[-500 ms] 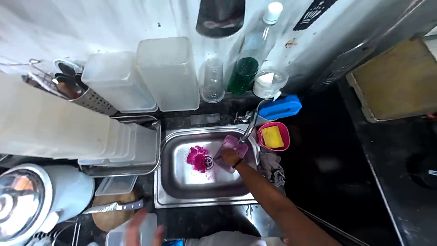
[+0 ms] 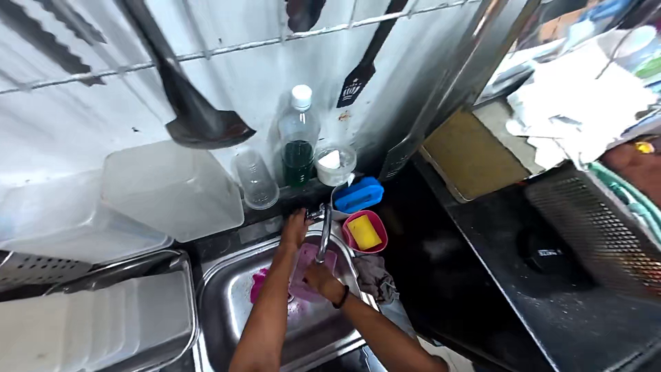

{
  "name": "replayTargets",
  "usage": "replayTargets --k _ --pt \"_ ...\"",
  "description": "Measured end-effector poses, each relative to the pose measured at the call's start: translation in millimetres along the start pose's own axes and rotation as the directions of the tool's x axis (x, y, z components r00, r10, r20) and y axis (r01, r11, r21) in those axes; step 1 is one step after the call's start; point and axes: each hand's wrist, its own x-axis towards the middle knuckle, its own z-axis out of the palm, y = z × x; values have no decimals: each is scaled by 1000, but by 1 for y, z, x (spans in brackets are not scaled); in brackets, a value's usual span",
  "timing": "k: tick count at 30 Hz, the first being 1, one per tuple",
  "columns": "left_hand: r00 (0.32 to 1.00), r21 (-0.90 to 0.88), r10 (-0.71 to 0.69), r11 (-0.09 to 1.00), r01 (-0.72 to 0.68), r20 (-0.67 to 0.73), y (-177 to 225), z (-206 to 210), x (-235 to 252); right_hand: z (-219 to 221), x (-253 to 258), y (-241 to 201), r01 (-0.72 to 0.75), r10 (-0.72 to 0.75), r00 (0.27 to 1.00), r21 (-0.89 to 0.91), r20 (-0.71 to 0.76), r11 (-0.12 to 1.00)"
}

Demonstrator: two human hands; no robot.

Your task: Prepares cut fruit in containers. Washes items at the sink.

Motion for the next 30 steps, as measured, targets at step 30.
replayTargets --k 30 --pt "677 -784 -637 178 595 368 66 8 -176 -7 -62 10 306 -35 817 382 -575 872"
